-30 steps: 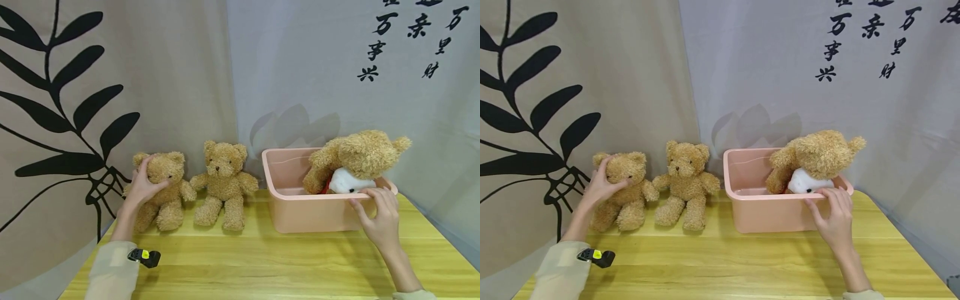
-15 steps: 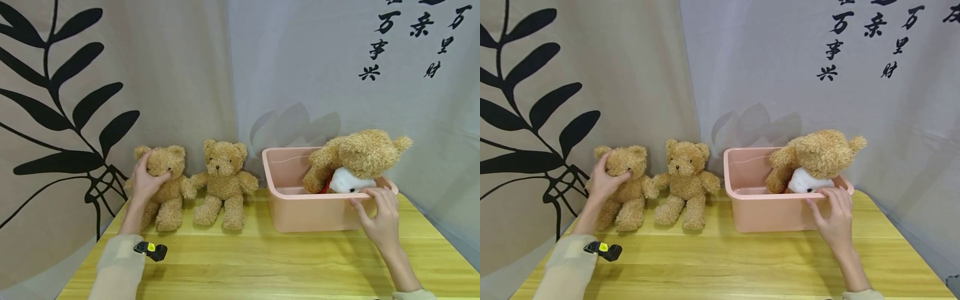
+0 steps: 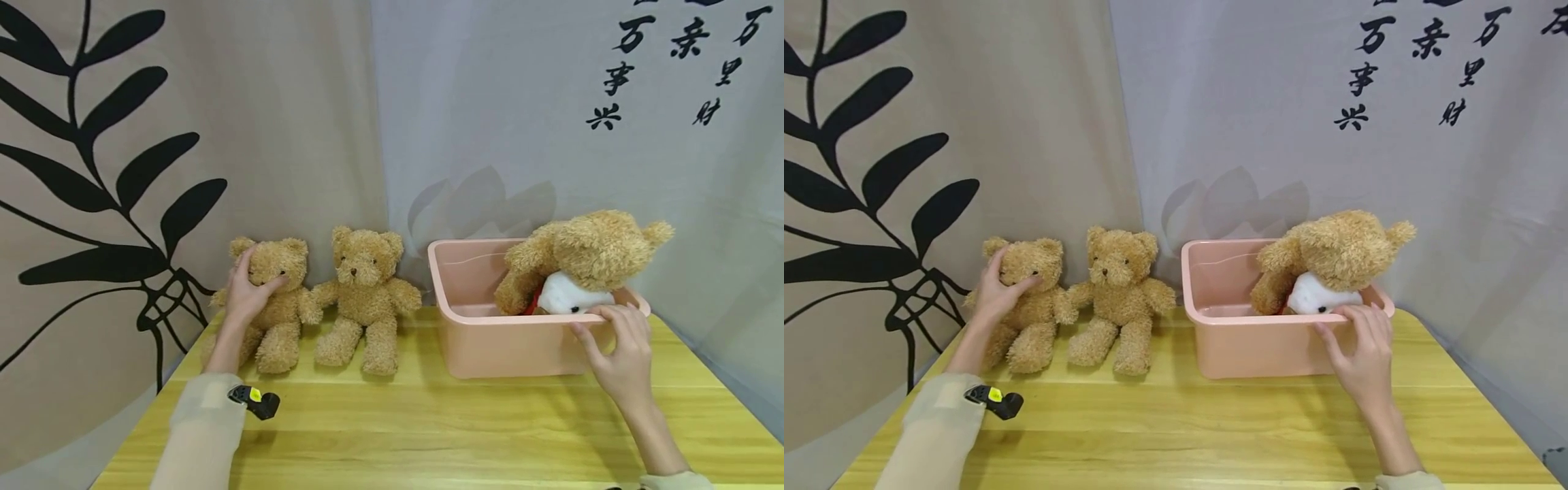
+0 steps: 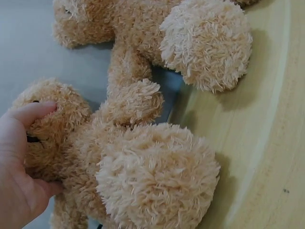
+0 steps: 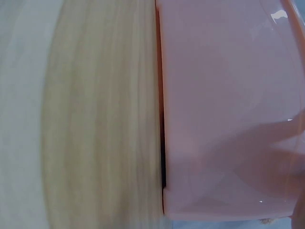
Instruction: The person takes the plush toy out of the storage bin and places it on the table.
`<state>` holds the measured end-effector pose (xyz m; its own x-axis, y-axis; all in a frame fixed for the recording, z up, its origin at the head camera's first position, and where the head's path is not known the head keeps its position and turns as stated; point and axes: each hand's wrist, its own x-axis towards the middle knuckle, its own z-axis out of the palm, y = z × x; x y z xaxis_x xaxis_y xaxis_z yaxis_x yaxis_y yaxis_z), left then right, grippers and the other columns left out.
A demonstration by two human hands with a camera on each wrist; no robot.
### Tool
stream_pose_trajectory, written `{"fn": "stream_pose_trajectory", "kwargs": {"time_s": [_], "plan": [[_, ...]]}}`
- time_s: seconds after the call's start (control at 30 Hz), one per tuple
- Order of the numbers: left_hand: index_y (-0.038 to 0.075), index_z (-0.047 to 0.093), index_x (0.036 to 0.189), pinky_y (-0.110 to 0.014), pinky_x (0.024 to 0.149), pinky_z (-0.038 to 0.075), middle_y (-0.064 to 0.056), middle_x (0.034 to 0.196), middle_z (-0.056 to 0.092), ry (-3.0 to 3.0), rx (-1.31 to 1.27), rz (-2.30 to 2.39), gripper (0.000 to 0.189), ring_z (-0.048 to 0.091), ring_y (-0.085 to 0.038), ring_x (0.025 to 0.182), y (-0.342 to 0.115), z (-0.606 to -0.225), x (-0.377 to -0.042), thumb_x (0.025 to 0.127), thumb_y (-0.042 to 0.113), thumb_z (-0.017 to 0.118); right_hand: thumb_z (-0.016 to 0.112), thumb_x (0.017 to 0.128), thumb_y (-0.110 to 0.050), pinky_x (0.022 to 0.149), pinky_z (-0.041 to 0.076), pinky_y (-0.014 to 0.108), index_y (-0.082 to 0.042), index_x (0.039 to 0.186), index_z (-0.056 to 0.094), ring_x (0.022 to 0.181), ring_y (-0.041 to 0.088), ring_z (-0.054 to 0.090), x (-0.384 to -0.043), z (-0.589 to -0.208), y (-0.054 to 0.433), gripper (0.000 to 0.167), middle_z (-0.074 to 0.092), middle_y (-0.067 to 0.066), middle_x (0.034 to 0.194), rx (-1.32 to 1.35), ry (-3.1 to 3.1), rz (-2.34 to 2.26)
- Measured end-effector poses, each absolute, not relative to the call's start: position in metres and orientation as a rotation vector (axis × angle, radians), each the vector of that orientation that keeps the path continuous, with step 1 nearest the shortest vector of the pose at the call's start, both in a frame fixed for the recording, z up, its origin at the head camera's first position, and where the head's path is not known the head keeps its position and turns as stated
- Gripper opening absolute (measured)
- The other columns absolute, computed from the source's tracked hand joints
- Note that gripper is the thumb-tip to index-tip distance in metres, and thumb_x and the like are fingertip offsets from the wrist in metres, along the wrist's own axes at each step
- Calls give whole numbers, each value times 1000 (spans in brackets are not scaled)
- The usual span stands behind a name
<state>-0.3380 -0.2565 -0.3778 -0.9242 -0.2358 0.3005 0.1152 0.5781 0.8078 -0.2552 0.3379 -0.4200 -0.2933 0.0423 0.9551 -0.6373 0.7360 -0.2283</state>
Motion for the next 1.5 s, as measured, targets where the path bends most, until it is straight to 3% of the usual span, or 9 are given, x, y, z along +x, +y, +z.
{"fn": "stream_pose_trajectory", "kwargs": {"time_s": [0.17,0.4,0.53,0.8,1.07,1.13,1.3,1.5], "plan": [[37,12,162,-77,107,20,-20,167,-4,-2443,118,-1349,97,3,-51,149,-253,-378,-340,89,44,76,65,91,-61,111,32,40,10,94,68,97,28,53,-254,-418,336,71,66,24,92,474,-1743,708],[40,16,161,-75,106,26,-24,163,10,-2388,104,-1342,93,20,-55,143,-250,-379,-340,90,43,76,64,92,-60,110,32,39,12,93,67,95,29,53,-253,-414,333,72,65,25,90,484,-1721,707],[42,15,161,-76,106,25,-25,162,10,-2368,101,-1352,91,20,-55,143,-249,-381,-338,91,46,73,64,92,-60,110,32,39,12,93,67,95,31,52,-253,-414,332,72,65,25,90,483,-1725,704],[34,19,162,-70,111,25,-26,161,14,-2339,108,-1314,84,21,-51,144,-247,-378,-330,95,41,70,64,92,-60,112,32,42,11,94,67,95,31,52,-254,-415,334,71,65,25,91,483,-1729,706],[23,32,160,-59,102,39,-24,157,22,-2288,125,-1361,67,36,-45,133,-242,-370,-320,100,25,62,65,91,-61,112,31,42,11,93,67,101,13,52,-254,-417,336,72,65,24,90,480,-1730,713],[20,37,158,-54,97,42,-22,155,25,-2279,135,-1362,63,39,-43,128,-241,-370,-318,101,24,62,65,91,-61,112,31,41,11,93,67,100,15,53,-253,-416,335,72,65,24,90,480,-1727,713],[12,48,150,-50,99,45,-22,148,36,-2236,117,-1329,54,45,-39,123,-239,-370,-315,99,18,63,65,91,-60,111,32,40,11,93,67,97,25,53,-253,-415,333,71,65,24,90,484,-1720,707],[6,54,144,-47,102,44,-22,136,44,-2194,60,-1321,47,48,-35,119,-234,-366,-310,99,15,63,65,91,-60,111,32,40,11,93,67,98,24,53,-252,-416,334,71,65,24,90,479,-1721,708]]}}
